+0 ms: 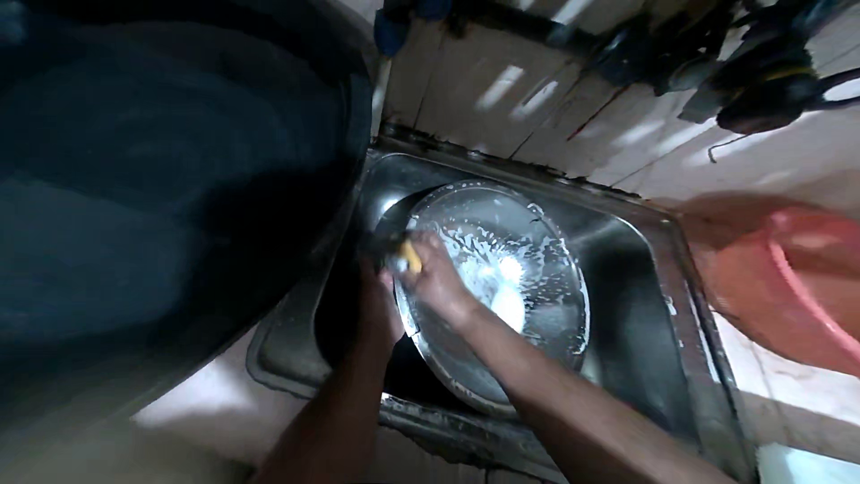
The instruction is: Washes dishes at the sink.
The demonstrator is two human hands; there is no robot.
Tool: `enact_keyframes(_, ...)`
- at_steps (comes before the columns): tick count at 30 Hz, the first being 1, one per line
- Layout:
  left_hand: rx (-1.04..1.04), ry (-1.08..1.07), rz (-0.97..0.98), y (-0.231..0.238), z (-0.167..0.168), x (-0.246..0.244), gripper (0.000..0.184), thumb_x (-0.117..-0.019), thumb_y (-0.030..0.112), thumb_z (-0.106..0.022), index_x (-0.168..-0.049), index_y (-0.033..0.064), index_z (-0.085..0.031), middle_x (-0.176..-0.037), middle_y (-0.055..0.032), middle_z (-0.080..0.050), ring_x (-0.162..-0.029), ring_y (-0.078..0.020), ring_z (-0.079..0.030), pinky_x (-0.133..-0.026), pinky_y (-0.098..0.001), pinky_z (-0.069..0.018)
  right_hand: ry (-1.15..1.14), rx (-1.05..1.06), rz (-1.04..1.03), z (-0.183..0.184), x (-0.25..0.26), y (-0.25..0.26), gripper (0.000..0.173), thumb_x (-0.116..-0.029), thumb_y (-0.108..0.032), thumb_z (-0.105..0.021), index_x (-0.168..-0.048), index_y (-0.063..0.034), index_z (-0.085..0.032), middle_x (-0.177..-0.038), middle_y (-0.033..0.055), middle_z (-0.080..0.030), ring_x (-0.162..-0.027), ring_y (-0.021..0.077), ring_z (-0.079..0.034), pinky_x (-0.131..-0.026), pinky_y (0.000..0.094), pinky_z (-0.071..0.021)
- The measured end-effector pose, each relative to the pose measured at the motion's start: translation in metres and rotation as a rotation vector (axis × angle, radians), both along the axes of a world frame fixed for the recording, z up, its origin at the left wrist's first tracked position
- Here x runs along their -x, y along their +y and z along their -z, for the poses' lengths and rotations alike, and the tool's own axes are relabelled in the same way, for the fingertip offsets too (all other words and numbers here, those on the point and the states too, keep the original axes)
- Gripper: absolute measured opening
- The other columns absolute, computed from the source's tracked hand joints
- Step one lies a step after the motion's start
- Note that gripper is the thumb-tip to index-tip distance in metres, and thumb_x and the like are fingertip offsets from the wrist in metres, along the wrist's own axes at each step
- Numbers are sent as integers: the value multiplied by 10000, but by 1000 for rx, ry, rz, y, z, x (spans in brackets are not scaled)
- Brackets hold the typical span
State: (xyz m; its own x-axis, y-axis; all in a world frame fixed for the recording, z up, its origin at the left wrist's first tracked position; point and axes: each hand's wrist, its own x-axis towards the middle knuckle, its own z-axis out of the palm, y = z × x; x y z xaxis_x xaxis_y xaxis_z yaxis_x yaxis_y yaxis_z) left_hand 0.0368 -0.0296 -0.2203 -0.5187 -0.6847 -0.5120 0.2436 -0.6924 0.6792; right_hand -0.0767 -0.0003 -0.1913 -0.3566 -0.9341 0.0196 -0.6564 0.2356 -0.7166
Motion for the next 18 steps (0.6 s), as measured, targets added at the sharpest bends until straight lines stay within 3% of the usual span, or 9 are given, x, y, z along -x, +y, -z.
enact_keyframes(1, -41, 1, -30, 0, -1, 2, 682, -1029, 699, -193, -1412, 247, -531, -1282, -24, -642, -1140, -181, -619, -926, -457, -540, -28, 3, -73, 4, -5, 19, 352, -831, -120, -811, -1148, 7, -727, -1300, 222, -637, -1276, 377, -559, -1092, 546, -456)
enact_keyframes(2, -65, 20, -7, 0, -5, 1, 760, -1005, 739, -157, -1418, 235, -549, -1269, -31, -663, -1126, -178, -636, -921, -444, -549, -104, -19, -109, 6, -7, 37, 343, -823, -116, -817, -1134, 4, -734, -1289, 197, -647, -1256, 326, -577, -1079, 500, -470)
enact_keyframes(5, -18, -12, 69, -1, -12, 3, 844, -994, 728, -24, -1523, 222, -445, -1439, -40, -585, -1284, -208, -577, -1036, -501, -497, -395, -236, 109, -5, 17, 78, 352, -925, -125, -757, -1241, -1, -667, -1294, 157, -636, -1127, 245, -635, -976, 453, -532)
enact_keyframes(8, 259, -231, 21, 2, -2, 0, 552, -1117, 457, -271, -1550, 141, -404, -1503, -89, -519, -1335, -216, -526, -1100, -475, -449, -454, -163, 501, -56, 40, 121, 423, -974, -213, -711, -1354, -92, -570, -1108, 142, -690, -887, 247, -681, -770, 484, -577)
enact_keyframes(10, 460, -392, 41, 7, -1, 2, 461, -1114, 360, -380, -1483, 113, -502, -1441, -114, -567, -1279, -222, -564, -1063, -469, -478, -277, -46, 586, -110, 47, 171, 409, -952, -163, -725, -1330, -85, -590, -1141, 98, -677, -915, 187, -675, -788, 435, -581)
enact_keyframes(11, 600, -473, 101, 9, -2, 1, 440, -1112, 305, -401, -1505, 125, -483, -1481, -99, -539, -1322, -214, -536, -1097, -456, -457, -119, 20, 574, -132, 50, 203, 399, -921, -148, -739, -1294, -71, -623, -1183, 75, -666, -965, 146, -669, -830, 396, -581)
enact_keyframes(13, 922, -680, 201, 10, -2, -1, 506, -1098, 273, -454, -1563, 84, -390, -1585, -162, -418, -1441, -315, -428, -1161, -530, -380, 224, 112, 558, -165, 58, 273, 448, -851, -220, -724, -1267, -67, -657, -1255, 57, -654, -1069, 98, -646, -928, 346, -561)
enact_keyframes(15, 1209, -719, 266, 17, -4, 1, 574, -1055, 204, -518, -1563, -6, -356, -1638, -258, -276, -1522, -423, -261, -1221, -585, -260, 355, 120, 673, -184, 61, 345, 517, -851, -276, -697, -1305, -35, -633, -1281, 135, -639, -1080, 176, -642, -931, 425, -546)
enact_keyframes(18, 1296, -594, 565, 64, -6, 37, 635, -1016, 205, -591, -1563, -19, -358, -1634, -244, -304, -1527, -387, -277, -1233, -540, -277, 264, -10, 942, -177, 62, 435, 531, -872, -215, -712, -1337, 12, -594, -1285, 261, -605, -1069, 348, -644, -886, 560, -541)
